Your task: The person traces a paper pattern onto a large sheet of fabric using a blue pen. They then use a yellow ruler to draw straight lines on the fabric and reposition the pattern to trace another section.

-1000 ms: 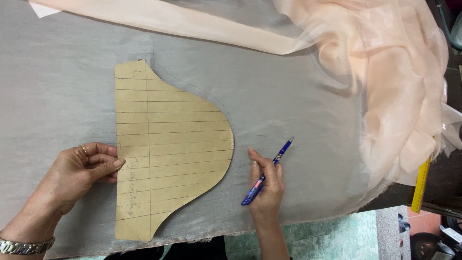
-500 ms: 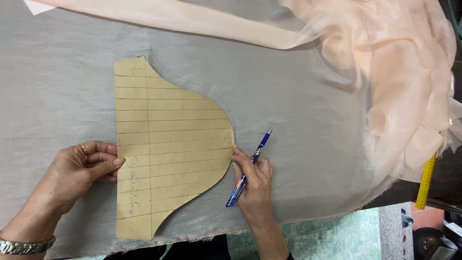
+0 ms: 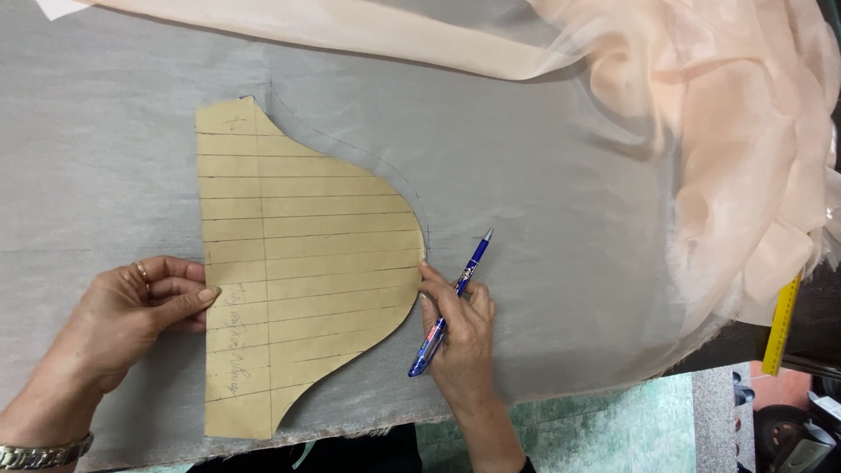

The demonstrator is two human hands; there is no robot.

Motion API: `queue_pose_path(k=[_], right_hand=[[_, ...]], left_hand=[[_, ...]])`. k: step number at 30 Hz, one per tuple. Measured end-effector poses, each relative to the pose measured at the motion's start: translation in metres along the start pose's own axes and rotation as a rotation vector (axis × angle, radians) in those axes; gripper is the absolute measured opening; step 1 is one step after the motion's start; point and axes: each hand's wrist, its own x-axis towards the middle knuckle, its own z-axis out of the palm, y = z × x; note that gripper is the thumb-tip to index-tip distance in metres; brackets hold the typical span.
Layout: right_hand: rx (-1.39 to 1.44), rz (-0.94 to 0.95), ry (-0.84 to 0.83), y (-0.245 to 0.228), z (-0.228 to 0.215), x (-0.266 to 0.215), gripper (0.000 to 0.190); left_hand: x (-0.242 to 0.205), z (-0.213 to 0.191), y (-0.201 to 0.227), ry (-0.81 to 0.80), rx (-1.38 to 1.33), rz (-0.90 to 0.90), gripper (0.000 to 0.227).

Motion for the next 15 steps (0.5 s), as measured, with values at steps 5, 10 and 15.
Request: queue_pose_path(k=[5, 10, 15], right_hand=[[-0.003, 0.009, -0.007, 0.0016, 0.0007, 0.0006, 0.015], [-0.017, 0.009, -0.009, 0.0073, 0.0045, -0.0014, 0.015], [-0.032, 0.022, -0.038, 0.0083, 0.0057, -0.0014, 0.018]], left_hand=[[0.0022, 0.0035, -0.0010, -0.038, -0.010, 0.004, 0.017], [0.0019, 0.0036, -0.0019, -0.019, 0.002, 0.018, 0.017], [0.0006, 0.0045, 0.0005, -0.032, 0.003, 0.017, 0.015]])
